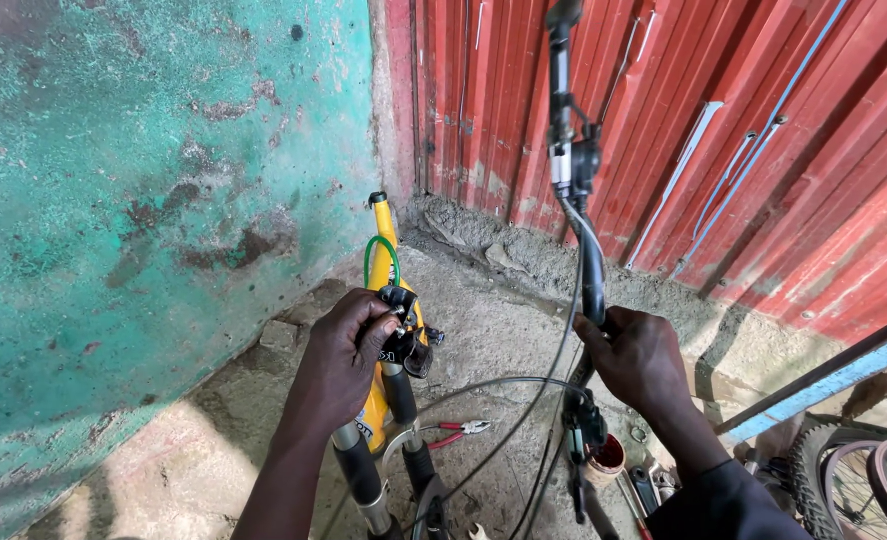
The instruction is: Installing and tightening bicycle handlebars onto the stem using an allen wrench
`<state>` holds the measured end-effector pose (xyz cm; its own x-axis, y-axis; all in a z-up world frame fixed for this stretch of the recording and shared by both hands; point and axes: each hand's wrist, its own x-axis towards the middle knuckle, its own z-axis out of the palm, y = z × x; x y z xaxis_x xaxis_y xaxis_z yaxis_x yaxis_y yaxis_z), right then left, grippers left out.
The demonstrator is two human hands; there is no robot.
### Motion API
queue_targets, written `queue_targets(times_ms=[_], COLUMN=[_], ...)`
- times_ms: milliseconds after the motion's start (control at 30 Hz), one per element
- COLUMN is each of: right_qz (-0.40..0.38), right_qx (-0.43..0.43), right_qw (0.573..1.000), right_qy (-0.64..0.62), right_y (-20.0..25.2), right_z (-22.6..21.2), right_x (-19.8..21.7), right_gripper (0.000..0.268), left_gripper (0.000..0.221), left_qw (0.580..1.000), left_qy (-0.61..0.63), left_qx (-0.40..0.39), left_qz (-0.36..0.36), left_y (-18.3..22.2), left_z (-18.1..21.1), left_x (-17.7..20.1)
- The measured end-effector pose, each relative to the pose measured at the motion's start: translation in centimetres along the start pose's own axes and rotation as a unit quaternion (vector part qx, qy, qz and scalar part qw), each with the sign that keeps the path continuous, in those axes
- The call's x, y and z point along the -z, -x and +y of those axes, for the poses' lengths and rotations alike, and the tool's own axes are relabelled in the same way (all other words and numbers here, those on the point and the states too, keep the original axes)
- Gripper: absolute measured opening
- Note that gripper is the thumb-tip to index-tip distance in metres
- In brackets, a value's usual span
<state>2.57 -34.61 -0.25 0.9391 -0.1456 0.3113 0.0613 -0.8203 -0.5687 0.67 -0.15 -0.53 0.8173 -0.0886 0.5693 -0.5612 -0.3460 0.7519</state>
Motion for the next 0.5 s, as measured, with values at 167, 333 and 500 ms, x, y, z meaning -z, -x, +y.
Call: queue_targets(times_ms=[167, 333, 500], right_qz=[-0.037, -0.05, -0.127], right_qx=[-0.03, -0.053, -0.058], right_qw=[0.996, 0.987, 0.893], right_qy=[-0.079, -0.146, -0.427], right_y=[0.0, 0.5, 0.4], right_z=[0.4, -0.3, -0.4], right_x=[-1.1, -1.8, -2.1], right_gripper=[0.049, 0.05, 0.04], left_gripper=[0.017, 0.017, 0.018], left_qw=[1.0, 1.0, 1.0], left_qy=[0.007, 0.008, 0.028], left_qx=[-0.003, -0.004, -0.006], left_qz=[-0.004, -0.007, -0.007], left_y=[-0.1, 0.0, 0.0], left_z=[-0.2, -0.3, -0.2], left_x=[0.0, 0.1, 0.2])
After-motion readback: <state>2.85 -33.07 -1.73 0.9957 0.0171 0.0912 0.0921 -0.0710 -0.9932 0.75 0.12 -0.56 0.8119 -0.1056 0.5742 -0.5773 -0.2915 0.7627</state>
